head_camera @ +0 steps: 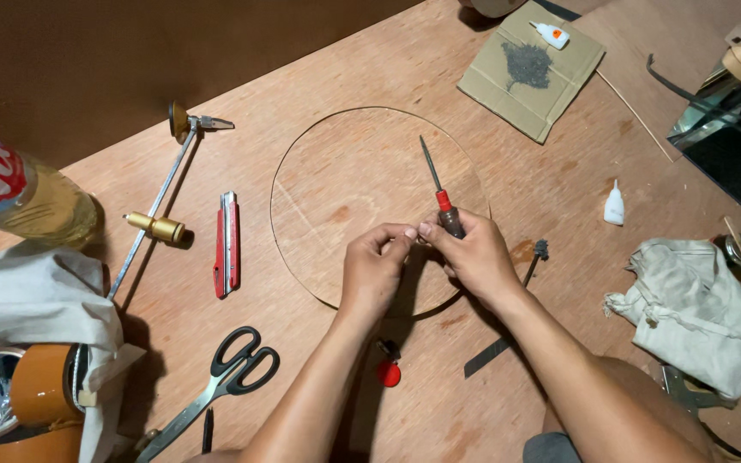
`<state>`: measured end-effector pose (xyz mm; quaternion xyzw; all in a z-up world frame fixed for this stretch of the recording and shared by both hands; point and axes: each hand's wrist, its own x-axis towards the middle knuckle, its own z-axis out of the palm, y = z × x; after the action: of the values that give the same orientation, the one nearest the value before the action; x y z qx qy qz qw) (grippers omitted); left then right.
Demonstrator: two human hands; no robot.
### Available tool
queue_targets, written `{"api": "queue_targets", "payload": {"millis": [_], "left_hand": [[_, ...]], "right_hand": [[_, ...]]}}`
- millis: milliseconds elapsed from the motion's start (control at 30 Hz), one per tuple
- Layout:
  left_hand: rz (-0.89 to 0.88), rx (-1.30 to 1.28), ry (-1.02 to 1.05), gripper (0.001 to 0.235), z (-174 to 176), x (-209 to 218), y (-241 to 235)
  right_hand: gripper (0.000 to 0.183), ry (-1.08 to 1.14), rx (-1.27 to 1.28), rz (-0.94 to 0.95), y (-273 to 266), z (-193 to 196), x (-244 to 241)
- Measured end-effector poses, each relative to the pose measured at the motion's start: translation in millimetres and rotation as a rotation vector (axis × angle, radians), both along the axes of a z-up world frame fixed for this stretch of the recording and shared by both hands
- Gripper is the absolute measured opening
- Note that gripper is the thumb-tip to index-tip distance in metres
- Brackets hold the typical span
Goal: The person uses a screwdriver to tighten screws on a circular wooden board, then attaches a metal bracket with a string to the board. The person also handles a roll of tape.
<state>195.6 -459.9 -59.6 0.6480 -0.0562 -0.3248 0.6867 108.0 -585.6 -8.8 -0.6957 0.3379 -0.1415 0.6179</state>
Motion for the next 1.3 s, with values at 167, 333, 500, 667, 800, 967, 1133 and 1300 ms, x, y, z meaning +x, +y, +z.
{"api": "queue_targets", "payload": {"millis": [167, 333, 500, 667, 800, 967, 1133, 1300], "left_hand": [[0.087, -0.14, 0.086, 0.014, 19, -5, 10], [0.112, -0.161, 0.165, 0.015, 33, -11, 7], [0.063, 0.106, 0.102, 0.014, 16, -12, 6], [0.142, 0.143, 0.147, 0.021, 28, -4, 10], [0.159, 0.119, 0.209, 0.023, 12, -1, 4], [0.171, 0.103, 0.233, 0.022, 18, -2, 4], [0.161, 0.103, 0.246, 0.022, 16, -6, 4], [0.179, -0.191, 0.505, 0.012, 10, -12, -1]], "right_hand": [[0.029, -0.033, 0.164, 0.056, 6, 10, -7], [0.037, -0.057, 0.374, -0.054, 10, 16, -9], [0.031, 0.091, 0.166, -0.085, -7, 17, -8], [0.02, 0.35, -0.329, 0.013, -20, -2, -6], [0.017, 0.423, -0.465, 0.048, -15, -6, 1], [0.027, 0.476, -0.502, 0.059, -14, -6, 5], [0.036, 0.478, -0.584, 0.039, -15, -10, 5], [0.024, 0.477, -0.59, -0.045, -21, -15, 0]]}}
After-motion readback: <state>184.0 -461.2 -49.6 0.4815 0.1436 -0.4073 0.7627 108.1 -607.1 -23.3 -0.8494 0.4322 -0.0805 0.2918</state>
